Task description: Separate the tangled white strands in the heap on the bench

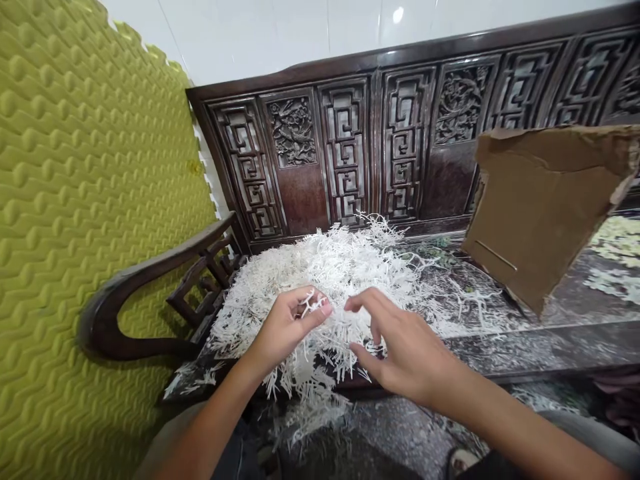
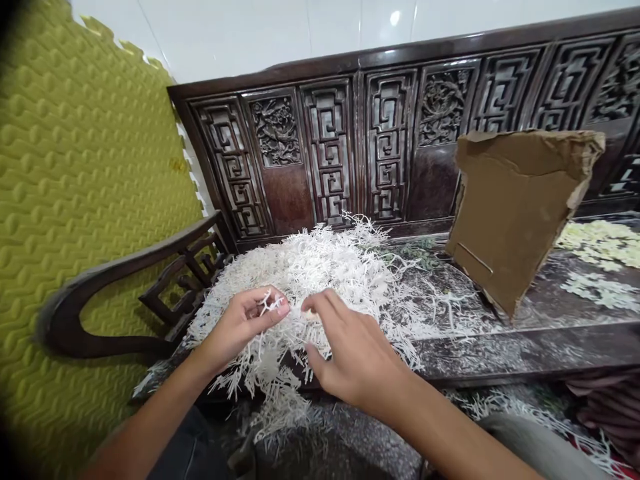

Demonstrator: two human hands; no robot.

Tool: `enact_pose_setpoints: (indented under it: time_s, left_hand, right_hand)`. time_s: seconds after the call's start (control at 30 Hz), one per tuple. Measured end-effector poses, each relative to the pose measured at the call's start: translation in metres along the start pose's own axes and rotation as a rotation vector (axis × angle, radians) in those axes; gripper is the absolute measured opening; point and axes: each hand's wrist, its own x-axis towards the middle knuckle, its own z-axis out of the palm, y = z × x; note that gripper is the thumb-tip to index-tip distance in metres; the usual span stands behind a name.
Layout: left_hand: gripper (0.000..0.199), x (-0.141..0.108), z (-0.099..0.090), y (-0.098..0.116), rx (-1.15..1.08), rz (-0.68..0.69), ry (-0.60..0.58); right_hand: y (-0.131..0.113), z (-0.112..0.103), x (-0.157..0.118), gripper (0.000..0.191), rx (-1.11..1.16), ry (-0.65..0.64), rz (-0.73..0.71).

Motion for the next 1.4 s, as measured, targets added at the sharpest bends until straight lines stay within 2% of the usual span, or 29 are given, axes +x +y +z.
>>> enact_pose_setpoints:
  time_s: [0.07, 0.13, 0.2, 0.33, 0.4, 0.5, 0.63, 0.7, 0.77, 0.9, 1.0, 1.2, 1.27, 1.33, 1.4]
  left_hand:
    - [0.020, -0.001, 0.004, 0.002, -0.019, 0.003, -0.056]
    - [0.020, 0.000, 0.006, 0.002, -0.022, 0.002, -0.087]
    - [0.020, 0.002, 0.004, -0.001, -0.004, 0.015, -0.070]
    - [0.021, 0.009, -0.014, -0.010, 0.029, -0.001, 0.216]
    - [0.024, 0.012, -0.026, -0.012, -0.010, -0.058, 0.291]
    - [0.026, 0.010, -0.034, -0.008, -0.079, -0.110, 0.208]
    - [0.022, 0.001, -0.023, 0.006, -0.105, -0.120, -0.043]
    - [0.019, -0.002, -0.015, 0.011, -0.116, -0.118, -0.157]
    - [0.017, -0.004, -0.011, 0.011, -0.120, -0.100, -0.189]
    - [0.019, -0.001, -0.006, 0.002, -0.107, -0.063, -0.126]
    - [0.020, 0.001, 0.000, -0.003, -0.112, -0.026, -0.107]
    - [0.020, -0.003, 0.015, 0.002, -0.068, 0.042, -0.028]
    - [0.020, -0.001, 0.014, -0.002, 0.054, 0.065, 0.047]
    - [0.020, 0.004, 0.007, -0.012, 0.234, 0.073, 0.197]
    - [0.019, 0.010, -0.006, -0.023, 0.315, 0.026, 0.322]
  right_hand:
    - [-0.001, -0.004, 0.003, 0.044, 0.057, 0.042, 0.060]
    - [-0.002, -0.004, 0.004, 0.034, 0.100, 0.017, 0.074]
    - [-0.004, -0.002, 0.004, 0.027, 0.107, -0.032, 0.064]
    - [-0.010, 0.005, -0.001, 0.027, 0.196, -0.107, 0.034]
    - [-0.013, 0.007, -0.004, 0.025, 0.219, -0.090, 0.038]
    - [-0.012, 0.007, -0.004, 0.021, 0.201, -0.008, 0.109]
    - [-0.006, 0.005, 0.000, 0.054, 0.233, 0.067, 0.151]
    - [-0.003, 0.005, 0.002, 0.048, 0.231, 0.057, 0.121]
    - [-0.003, 0.006, 0.003, 0.030, 0.224, 0.018, 0.075]
    - [-0.010, 0.012, -0.001, 0.024, 0.226, -0.058, -0.114]
    - [-0.017, 0.017, -0.006, 0.023, 0.223, -0.047, -0.255]
    - [-0.018, 0.013, -0.007, 0.025, 0.266, 0.040, -0.348]
    - [-0.025, 0.011, -0.012, 0.024, 0.249, -0.006, -0.395]
    - [-0.041, 0.011, -0.023, 0.025, 0.219, -0.093, -0.499]
    - [-0.058, 0.015, -0.038, 0.026, 0.209, -0.169, -0.630]
